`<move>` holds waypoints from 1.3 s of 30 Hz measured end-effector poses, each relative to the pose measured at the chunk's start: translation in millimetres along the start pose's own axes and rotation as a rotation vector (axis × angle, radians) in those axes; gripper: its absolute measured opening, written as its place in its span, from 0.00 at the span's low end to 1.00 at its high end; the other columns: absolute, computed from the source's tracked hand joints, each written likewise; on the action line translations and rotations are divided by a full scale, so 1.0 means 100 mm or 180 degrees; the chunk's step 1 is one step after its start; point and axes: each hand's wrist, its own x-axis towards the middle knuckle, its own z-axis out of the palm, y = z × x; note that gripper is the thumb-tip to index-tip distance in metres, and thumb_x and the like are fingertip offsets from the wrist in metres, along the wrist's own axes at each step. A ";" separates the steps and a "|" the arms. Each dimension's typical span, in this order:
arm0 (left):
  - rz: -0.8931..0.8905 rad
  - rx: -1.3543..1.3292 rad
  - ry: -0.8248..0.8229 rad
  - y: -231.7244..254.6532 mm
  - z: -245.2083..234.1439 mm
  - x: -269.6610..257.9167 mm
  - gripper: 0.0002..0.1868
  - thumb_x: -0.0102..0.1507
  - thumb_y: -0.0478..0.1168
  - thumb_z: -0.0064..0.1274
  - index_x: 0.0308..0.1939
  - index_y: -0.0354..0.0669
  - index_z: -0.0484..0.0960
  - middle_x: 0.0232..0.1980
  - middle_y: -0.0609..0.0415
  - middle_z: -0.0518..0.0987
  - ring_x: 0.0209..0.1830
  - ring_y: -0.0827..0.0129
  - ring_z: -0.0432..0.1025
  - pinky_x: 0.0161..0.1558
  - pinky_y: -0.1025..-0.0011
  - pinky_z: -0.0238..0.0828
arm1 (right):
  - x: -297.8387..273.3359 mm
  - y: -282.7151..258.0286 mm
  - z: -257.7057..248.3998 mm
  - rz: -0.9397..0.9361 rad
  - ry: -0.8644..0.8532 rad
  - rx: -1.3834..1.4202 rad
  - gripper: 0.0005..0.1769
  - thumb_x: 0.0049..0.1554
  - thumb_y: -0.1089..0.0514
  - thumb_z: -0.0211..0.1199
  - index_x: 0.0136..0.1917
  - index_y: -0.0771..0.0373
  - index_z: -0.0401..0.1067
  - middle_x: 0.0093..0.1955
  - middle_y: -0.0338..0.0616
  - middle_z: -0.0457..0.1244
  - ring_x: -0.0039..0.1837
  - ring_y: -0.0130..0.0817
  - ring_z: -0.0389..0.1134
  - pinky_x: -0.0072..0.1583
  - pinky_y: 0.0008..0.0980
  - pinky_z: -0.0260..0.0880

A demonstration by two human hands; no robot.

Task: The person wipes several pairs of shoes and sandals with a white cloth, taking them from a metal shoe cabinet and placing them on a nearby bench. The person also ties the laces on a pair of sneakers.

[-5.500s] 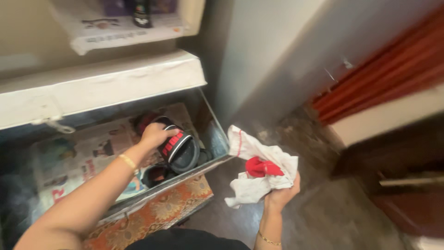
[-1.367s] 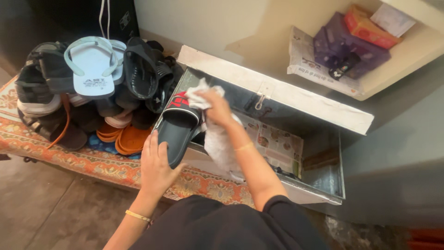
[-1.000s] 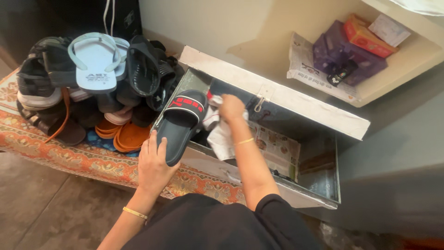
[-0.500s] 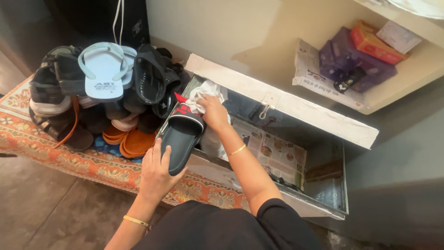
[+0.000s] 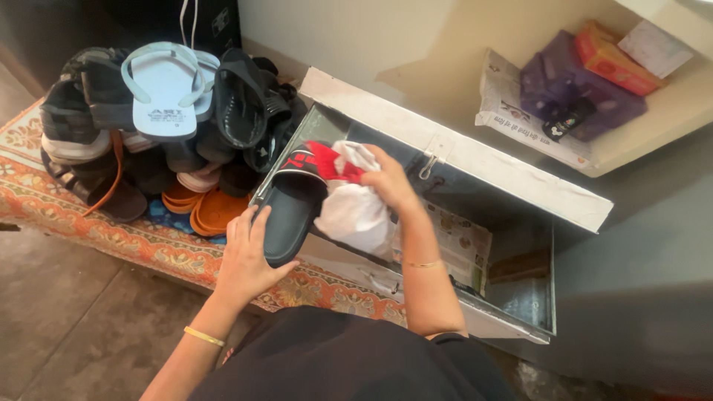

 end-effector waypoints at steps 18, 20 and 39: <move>-0.0075 -0.1600 0.0412 -0.29 0.21 -0.17 0.72 0.48 0.43 0.75 0.81 0.36 0.36 0.81 0.31 0.55 0.78 0.45 0.59 0.73 0.58 0.61 | -1.19 -0.87 0.76 -0.1747 -0.1051 0.0599 0.23 0.48 0.64 0.63 0.58 0.55 0.77 0.50 0.49 0.70 0.53 0.48 0.73 0.58 0.41 0.72; -0.0592 -0.1250 0.0486 -0.23 0.19 -0.13 0.76 0.43 0.44 0.78 0.79 0.34 0.34 0.76 0.33 0.59 0.73 0.46 0.61 0.69 0.59 0.61 | -1.03 -0.90 0.82 -0.1963 0.0001 0.0508 0.24 0.51 0.63 0.62 0.61 0.53 0.76 0.55 0.49 0.70 0.58 0.47 0.74 0.61 0.40 0.73; -0.0481 -0.0834 0.0508 -0.30 0.24 -0.14 0.61 0.44 0.41 0.75 0.75 0.35 0.53 0.71 0.37 0.68 0.70 0.47 0.66 0.69 0.57 0.62 | -0.85 -0.53 0.65 -0.1861 0.0557 0.0006 0.31 0.48 0.61 0.68 0.65 0.50 0.74 0.57 0.49 0.70 0.60 0.44 0.72 0.63 0.36 0.72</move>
